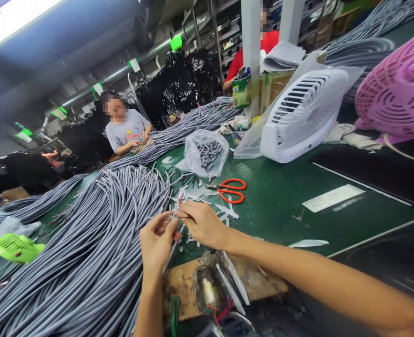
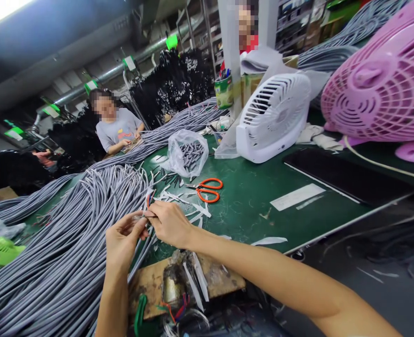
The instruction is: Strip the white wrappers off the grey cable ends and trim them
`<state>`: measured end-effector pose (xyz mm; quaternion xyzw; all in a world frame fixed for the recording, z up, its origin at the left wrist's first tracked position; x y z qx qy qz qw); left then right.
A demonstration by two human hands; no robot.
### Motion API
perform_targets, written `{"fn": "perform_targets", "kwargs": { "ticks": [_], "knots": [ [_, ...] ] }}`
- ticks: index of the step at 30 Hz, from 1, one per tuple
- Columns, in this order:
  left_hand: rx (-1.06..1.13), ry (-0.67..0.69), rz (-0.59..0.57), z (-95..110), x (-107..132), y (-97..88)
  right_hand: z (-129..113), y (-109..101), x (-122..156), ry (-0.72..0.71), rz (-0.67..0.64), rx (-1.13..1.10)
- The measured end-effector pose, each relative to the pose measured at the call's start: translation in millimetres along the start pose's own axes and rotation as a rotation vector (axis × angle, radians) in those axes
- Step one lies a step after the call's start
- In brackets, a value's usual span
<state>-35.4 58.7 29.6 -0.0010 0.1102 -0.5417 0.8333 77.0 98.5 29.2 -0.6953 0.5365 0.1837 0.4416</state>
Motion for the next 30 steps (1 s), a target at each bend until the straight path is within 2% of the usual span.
{"fn": "perform_targets", "kwargs": {
  "ticks": [7,13,16,20,25,26,27,30],
  "knots": [
    [0.087,0.015,0.007,-2,-1,-8.4,-3,-5,-6,0.073,-0.035,-0.189],
    [0.15,-0.016,-0.057,-4,0,-4.7,18,-3,-5,0.42,-0.04,-0.224],
    [0.184,-0.063,-0.137,-5,1,0.7,23,-2,-5,0.523,0.0,-0.213],
    [0.207,-0.094,-0.174,-6,2,2.9,28,-19,-10,0.516,0.132,-0.16],
    [0.202,-0.067,-0.124,-3,3,-2.0,51,-64,-14,0.571,0.505,-0.161],
    [0.207,-0.063,-0.116,-3,2,-2.9,55,-65,-15,0.587,0.497,-0.236],
    [0.216,-0.062,-0.113,-2,2,-3.4,56,-61,-17,0.596,0.436,-0.327],
    [0.252,-0.068,-0.128,-1,2,-2.6,44,-33,-23,0.546,0.1,-0.626]
  ]
}}
Point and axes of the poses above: each hand's wrist, its own x-axis away from the middle knuckle, its own y-axis out of the palm, z = x × y, the point moved 6 cm from there along -x, towards the middle knuckle, and after that the axes turned 4 degrees about x, right-handed, at the moved point
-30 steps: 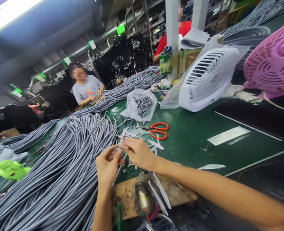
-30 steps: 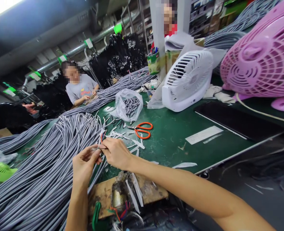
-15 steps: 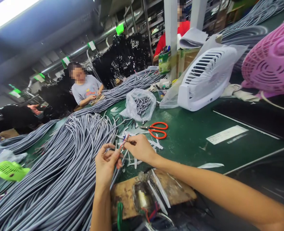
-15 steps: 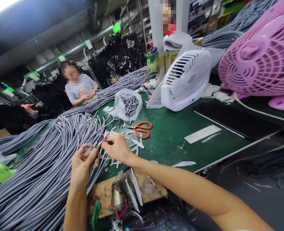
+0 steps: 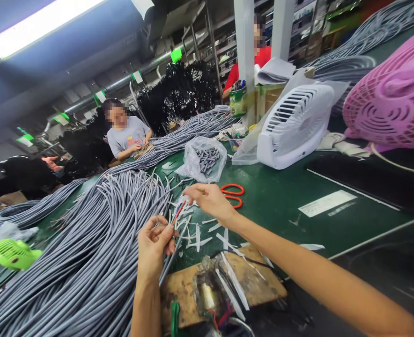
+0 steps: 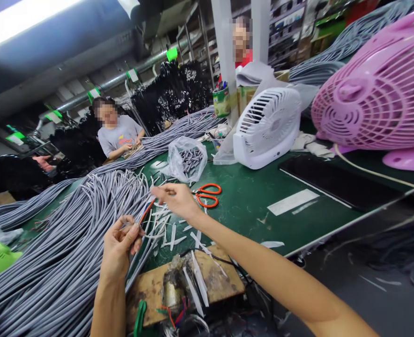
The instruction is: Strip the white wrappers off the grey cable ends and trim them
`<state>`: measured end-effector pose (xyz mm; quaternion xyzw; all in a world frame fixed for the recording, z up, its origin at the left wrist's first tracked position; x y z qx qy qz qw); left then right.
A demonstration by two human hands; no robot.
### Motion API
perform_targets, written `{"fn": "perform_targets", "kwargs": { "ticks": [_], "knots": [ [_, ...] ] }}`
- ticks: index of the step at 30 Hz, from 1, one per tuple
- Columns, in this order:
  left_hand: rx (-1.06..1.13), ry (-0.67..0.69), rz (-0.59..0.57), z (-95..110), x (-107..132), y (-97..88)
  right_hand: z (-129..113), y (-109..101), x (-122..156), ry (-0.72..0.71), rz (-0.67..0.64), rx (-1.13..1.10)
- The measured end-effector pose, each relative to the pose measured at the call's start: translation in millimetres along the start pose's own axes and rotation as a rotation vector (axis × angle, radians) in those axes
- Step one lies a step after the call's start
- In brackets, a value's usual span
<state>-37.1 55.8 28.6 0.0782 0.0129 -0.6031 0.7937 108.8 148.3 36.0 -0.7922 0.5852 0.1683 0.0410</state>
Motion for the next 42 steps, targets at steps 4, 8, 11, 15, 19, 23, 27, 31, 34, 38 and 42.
{"fn": "perform_targets", "kwargs": {
  "ticks": [4,8,11,15,19,23,27,31,34,38,42],
  "knots": [
    [0.049,-0.047,-0.041,0,1,4.4,-3,34,15,-0.009,-0.34,-0.228],
    [0.084,-0.093,-0.091,-1,3,8.8,9,46,21,0.055,-0.417,-0.272],
    [0.128,-0.078,-0.073,0,1,5.9,19,48,21,0.08,-0.354,-0.174],
    [0.122,-0.047,-0.039,0,-1,-0.8,17,52,24,0.022,-0.389,-0.073],
    [0.087,-0.027,-0.014,2,-1,-4.3,8,50,27,-0.061,-0.352,-0.052],
    [-0.033,-0.077,-0.016,3,0,-4.3,3,49,29,-0.166,-0.364,0.132],
    [-0.207,-0.05,0.037,3,0,-5.2,0,42,28,-0.321,-0.266,0.352],
    [-0.34,0.068,0.198,3,-6,-12.5,-6,51,44,-0.428,-0.253,0.327],
    [-0.432,0.137,0.394,2,-13,-28.5,-22,74,71,-0.655,-0.462,0.286],
    [-0.346,0.076,0.33,-6,-25,-34.5,-23,57,56,-0.571,-0.321,0.478],
    [-0.122,-0.029,0.244,-9,-26,-28.1,6,2,31,-0.207,-0.178,0.966]
  ]
}}
Point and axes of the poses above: each hand's wrist, its own x-axis away from the middle knuckle, its own y-axis out of the palm, z = x × y, the point moved 6 cm from there along -x, towards the middle knuckle, and after that the axes turned 4 degrees about x, right-handed, at the moved point
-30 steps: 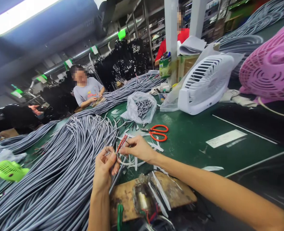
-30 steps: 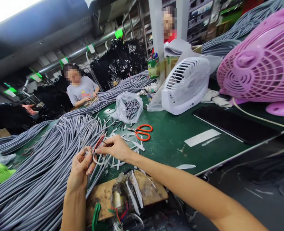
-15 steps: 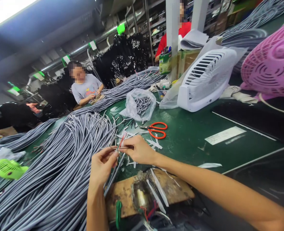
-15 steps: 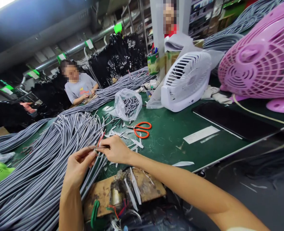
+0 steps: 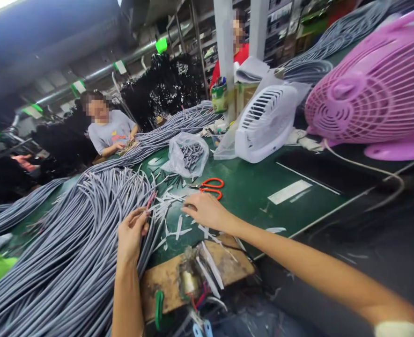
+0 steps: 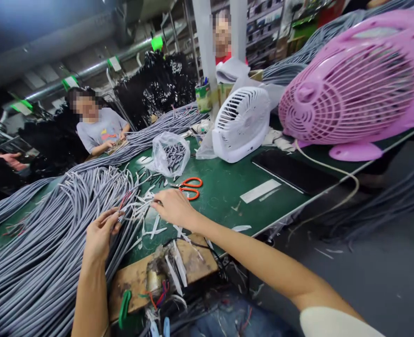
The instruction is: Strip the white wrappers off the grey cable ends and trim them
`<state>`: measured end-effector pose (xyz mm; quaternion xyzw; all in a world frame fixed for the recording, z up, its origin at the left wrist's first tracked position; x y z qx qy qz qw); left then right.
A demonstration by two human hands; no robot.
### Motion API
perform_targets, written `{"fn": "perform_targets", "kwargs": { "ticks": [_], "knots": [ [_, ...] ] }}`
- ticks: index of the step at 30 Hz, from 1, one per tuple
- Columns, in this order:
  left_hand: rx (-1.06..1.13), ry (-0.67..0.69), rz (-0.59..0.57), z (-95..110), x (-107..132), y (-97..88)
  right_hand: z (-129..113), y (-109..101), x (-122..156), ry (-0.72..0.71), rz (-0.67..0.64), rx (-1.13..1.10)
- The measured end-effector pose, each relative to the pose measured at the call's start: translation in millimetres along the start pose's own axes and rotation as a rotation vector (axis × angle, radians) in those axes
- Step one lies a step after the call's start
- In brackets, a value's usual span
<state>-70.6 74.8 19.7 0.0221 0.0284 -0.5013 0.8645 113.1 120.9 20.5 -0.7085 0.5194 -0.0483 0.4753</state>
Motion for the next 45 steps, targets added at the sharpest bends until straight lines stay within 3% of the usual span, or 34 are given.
{"fn": "perform_targets", "kwargs": {
  "ticks": [5,10,15,18,20,22,24,26,29,34,38,45],
  "knots": [
    [0.138,-0.198,-0.175,-2,10,14.8,34,4,16,0.009,-0.247,0.277],
    [0.197,-0.281,-0.311,-4,18,22.0,66,-11,-4,0.223,-0.268,0.47],
    [0.185,-0.249,-0.307,-2,18,16.8,83,-28,-15,0.358,-0.231,0.521],
    [0.158,-0.191,-0.301,-1,17,12.1,72,-33,-14,0.352,-0.095,0.357],
    [0.133,-0.167,-0.305,-1,17,9.7,52,-26,-15,0.27,0.017,-0.058],
    [0.101,-0.151,-0.313,-1,17,8.0,24,-8,-17,0.153,-0.02,-0.499],
    [0.048,-0.13,-0.324,0,18,6.8,-4,13,-20,0.07,-0.118,-0.653],
    [-0.031,-0.101,-0.311,1,18,4.7,-24,28,-23,0.027,-0.137,-0.636],
    [-0.181,-0.046,-0.22,-1,14,-0.8,-35,31,-22,-0.003,0.024,-0.605],
    [-0.253,0.1,0.069,0,7,-12.6,-57,11,1,-0.399,0.214,-0.495],
    [0.038,-0.064,0.026,-6,6,-9.9,-37,4,1,-0.262,0.307,-0.312],
    [0.191,-0.183,-0.071,-3,13,-0.2,-29,29,-5,-0.289,0.242,0.106]
  ]
}}
Point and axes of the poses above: each hand's wrist, its own x-axis away from the middle knuckle, its own y-axis out of the palm, z = x × y, the point moved 6 cm from there along -x, towards the middle knuckle, and after that the axes turned 4 degrees about x, right-handed, at the moved point
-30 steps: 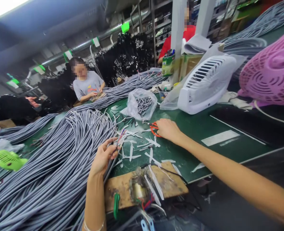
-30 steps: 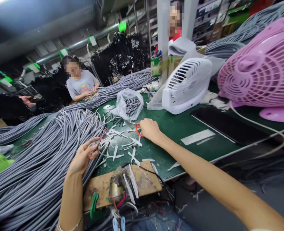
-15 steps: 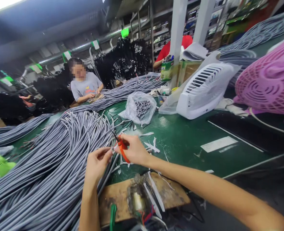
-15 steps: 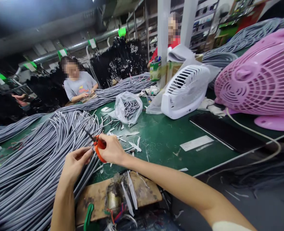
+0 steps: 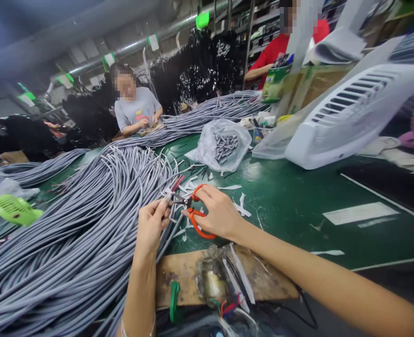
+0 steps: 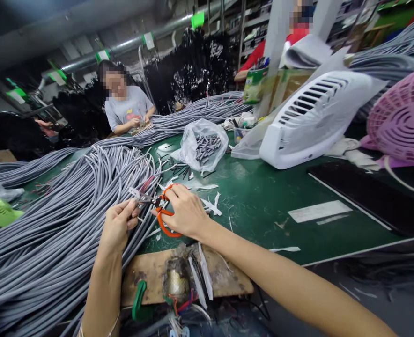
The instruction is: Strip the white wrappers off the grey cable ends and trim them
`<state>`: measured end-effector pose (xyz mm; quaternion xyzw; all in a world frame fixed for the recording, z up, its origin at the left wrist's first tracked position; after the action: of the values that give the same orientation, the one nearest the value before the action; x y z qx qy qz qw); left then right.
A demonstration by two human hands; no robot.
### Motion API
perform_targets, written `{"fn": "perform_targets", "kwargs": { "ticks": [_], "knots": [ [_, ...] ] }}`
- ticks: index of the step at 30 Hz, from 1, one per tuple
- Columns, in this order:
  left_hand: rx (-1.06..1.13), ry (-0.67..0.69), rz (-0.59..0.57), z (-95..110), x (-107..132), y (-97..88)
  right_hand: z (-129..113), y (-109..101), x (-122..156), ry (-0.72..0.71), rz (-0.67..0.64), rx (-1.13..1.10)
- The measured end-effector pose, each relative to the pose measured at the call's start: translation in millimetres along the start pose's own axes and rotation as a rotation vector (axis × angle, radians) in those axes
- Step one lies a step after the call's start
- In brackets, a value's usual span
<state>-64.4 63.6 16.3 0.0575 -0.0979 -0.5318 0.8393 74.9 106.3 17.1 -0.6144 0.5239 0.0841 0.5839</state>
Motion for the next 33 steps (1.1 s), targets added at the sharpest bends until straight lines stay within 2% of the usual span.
{"fn": "perform_targets", "kwargs": {
  "ticks": [8,12,15,19,22,24,26,33],
  "knots": [
    [-0.01,-0.04,-0.054,-5,2,5.2,-9,-5,3,-0.064,0.019,0.267],
    [-0.002,-0.058,-0.062,-6,2,5.2,-8,-3,6,-0.101,-0.005,0.273],
    [-0.014,-0.02,-0.044,-4,1,1.8,-2,-5,3,-0.025,0.004,0.07],
    [-0.083,0.106,0.008,1,1,-5.1,14,-15,-4,0.252,0.139,-0.324],
    [-0.158,0.176,0.024,3,2,-6.9,14,-11,-6,0.351,0.087,-0.618],
    [-0.192,0.218,0.023,5,5,-6.4,8,-7,-5,0.348,0.026,-0.785],
    [-0.207,0.259,0.017,9,7,-5.1,2,-7,-3,0.314,0.004,-0.851],
    [-0.211,0.284,0.029,11,12,-4.0,-12,-18,6,0.156,0.053,-0.724]
  ]
}}
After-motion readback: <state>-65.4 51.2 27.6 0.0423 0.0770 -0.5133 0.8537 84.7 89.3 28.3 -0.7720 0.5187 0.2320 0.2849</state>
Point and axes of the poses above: each hand's wrist, its own x-axis away from the middle knuckle, its own y-axis out of the palm, z = x × y, the point moved 6 cm from there along -x, towards the middle knuckle, and after that the axes turned 4 degrees about x, right-handed, at the moved point
